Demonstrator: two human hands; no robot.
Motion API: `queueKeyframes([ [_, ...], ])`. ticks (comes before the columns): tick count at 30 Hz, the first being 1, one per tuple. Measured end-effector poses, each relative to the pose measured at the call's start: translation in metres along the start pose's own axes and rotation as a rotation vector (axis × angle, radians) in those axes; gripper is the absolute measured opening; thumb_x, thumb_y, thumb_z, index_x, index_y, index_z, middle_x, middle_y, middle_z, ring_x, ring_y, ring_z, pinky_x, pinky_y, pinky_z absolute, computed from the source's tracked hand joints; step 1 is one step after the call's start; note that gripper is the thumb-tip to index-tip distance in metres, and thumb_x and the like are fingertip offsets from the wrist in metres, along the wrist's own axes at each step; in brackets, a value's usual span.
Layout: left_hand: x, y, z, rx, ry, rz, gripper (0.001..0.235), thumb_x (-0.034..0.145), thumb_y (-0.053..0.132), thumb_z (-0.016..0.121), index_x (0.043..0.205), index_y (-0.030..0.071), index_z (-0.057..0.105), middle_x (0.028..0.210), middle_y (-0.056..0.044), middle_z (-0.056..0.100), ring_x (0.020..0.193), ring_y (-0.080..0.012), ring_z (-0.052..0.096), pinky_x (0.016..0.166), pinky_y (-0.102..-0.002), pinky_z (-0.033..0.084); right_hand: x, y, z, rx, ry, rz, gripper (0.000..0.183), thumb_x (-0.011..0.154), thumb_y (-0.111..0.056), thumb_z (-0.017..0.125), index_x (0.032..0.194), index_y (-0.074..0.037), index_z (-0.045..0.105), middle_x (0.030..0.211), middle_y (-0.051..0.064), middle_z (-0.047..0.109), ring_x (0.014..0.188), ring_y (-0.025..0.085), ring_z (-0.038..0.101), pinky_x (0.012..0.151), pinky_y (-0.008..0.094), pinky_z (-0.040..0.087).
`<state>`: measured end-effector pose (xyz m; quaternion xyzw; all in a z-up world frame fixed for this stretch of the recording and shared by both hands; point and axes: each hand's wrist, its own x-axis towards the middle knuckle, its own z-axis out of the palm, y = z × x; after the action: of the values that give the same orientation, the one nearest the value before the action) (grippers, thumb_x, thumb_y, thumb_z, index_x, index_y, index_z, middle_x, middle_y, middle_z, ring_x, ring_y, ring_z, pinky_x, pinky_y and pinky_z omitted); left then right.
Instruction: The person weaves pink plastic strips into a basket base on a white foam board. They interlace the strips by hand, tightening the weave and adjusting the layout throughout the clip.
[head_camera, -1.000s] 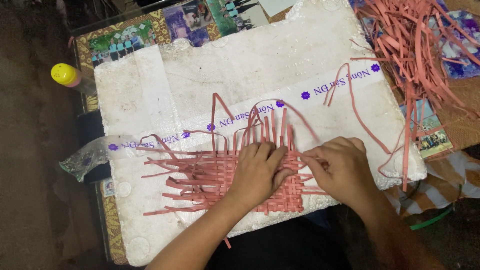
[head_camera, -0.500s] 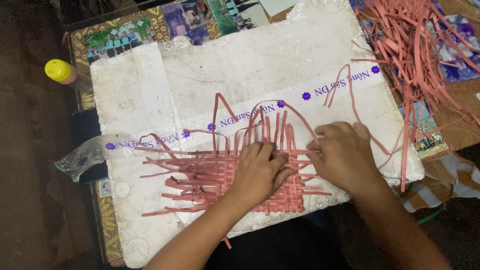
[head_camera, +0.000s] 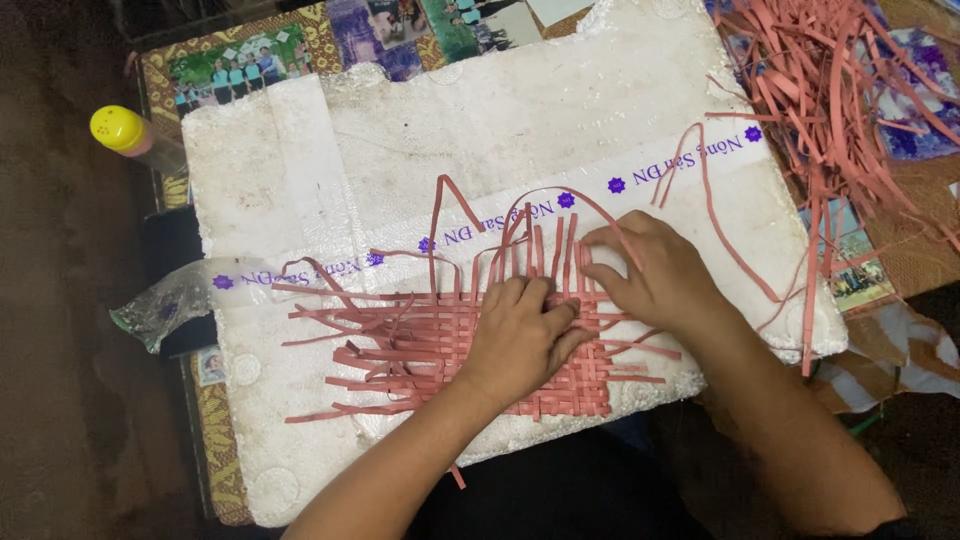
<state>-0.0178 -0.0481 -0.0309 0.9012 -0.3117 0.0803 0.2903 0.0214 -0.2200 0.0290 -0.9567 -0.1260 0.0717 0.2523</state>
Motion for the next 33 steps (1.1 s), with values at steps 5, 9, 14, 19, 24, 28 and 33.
queueKeyframes([
  [5, 0.001, 0.001, -0.001, 0.014, 0.016, 0.003, 0.029, 0.077, 0.038, 0.054, 0.089, 0.014, 0.063, 0.089, -0.01, 0.051, 0.088, -0.0281, 0.046, 0.075, -0.038, 0.033, 0.01, -0.009, -0.011, 0.199, -0.09, -0.019, 0.017, 0.07, -0.017, 0.061, 0.083, -0.007, 0.058, 0.068, 0.011, 0.058, 0.067, 0.028, 0.057, 0.062, 0.036, 0.043],
  [9, 0.001, 0.001, -0.001, 0.022, 0.024, 0.005, 0.028, 0.077, 0.037, 0.055, 0.089, 0.014, 0.063, 0.088, -0.01, 0.051, 0.087, -0.0277, 0.046, 0.075, -0.038, 0.033, 0.008, -0.024, -0.026, 0.294, -0.209, 0.085, 0.007, 0.07, -0.012, 0.06, 0.076, -0.007, 0.062, 0.058, 0.009, 0.063, 0.054, 0.021, 0.056, 0.055, 0.031, 0.045],
  [14, 0.0, 0.0, 0.001, 0.009, 0.069, 0.041, 0.026, 0.077, 0.036, 0.056, 0.087, 0.013, 0.064, 0.087, -0.01, 0.052, 0.086, -0.028, 0.047, 0.074, -0.038, 0.034, -0.002, -0.002, -0.012, 0.221, -0.008, 0.077, 0.008, 0.075, -0.011, 0.059, 0.078, -0.005, 0.062, 0.06, 0.011, 0.063, 0.057, 0.026, 0.059, 0.055, 0.033, 0.046],
  [19, -0.003, -0.005, 0.009, 0.049, 0.108, 0.08, 0.024, 0.076, 0.037, 0.055, 0.085, 0.016, 0.064, 0.087, -0.008, 0.053, 0.084, -0.0265, 0.048, 0.073, -0.037, 0.034, -0.004, 0.0, -0.001, -0.031, 0.102, -0.001, 0.009, 0.077, -0.013, 0.055, 0.073, -0.009, 0.062, 0.058, 0.008, 0.059, 0.058, 0.024, 0.058, 0.054, 0.03, 0.045],
  [24, -0.002, -0.004, 0.009, 0.057, 0.136, 0.097, 0.024, 0.076, 0.035, 0.056, 0.085, 0.015, 0.064, 0.086, -0.009, 0.054, 0.081, -0.0271, 0.049, 0.073, -0.037, 0.035, 0.005, -0.015, 0.002, -0.219, -0.071, 0.038, 0.03, 0.075, -0.024, 0.052, 0.102, -0.01, 0.056, 0.086, 0.009, 0.051, 0.081, 0.027, 0.055, 0.066, 0.036, 0.047],
  [28, -0.003, -0.004, 0.009, 0.055, 0.139, 0.097, 0.023, 0.076, 0.035, 0.057, 0.085, 0.016, 0.064, 0.085, -0.009, 0.054, 0.082, -0.0267, 0.05, 0.073, -0.037, 0.036, 0.008, -0.018, -0.008, -0.267, -0.1, -0.02, 0.026, 0.075, -0.022, 0.052, 0.095, -0.007, 0.059, 0.081, 0.01, 0.051, 0.079, 0.027, 0.056, 0.065, 0.036, 0.047],
  [33, -0.002, -0.003, 0.006, 0.064, 0.131, 0.088, 0.021, 0.075, 0.034, 0.057, 0.084, 0.016, 0.064, 0.085, -0.008, 0.054, 0.083, -0.0263, 0.05, 0.073, -0.037, 0.036, 0.016, -0.012, -0.022, 0.048, -0.165, 0.064, 0.019, 0.073, -0.023, 0.06, 0.077, -0.005, 0.061, 0.071, 0.013, 0.061, 0.074, 0.032, 0.059, 0.064, 0.039, 0.046],
])
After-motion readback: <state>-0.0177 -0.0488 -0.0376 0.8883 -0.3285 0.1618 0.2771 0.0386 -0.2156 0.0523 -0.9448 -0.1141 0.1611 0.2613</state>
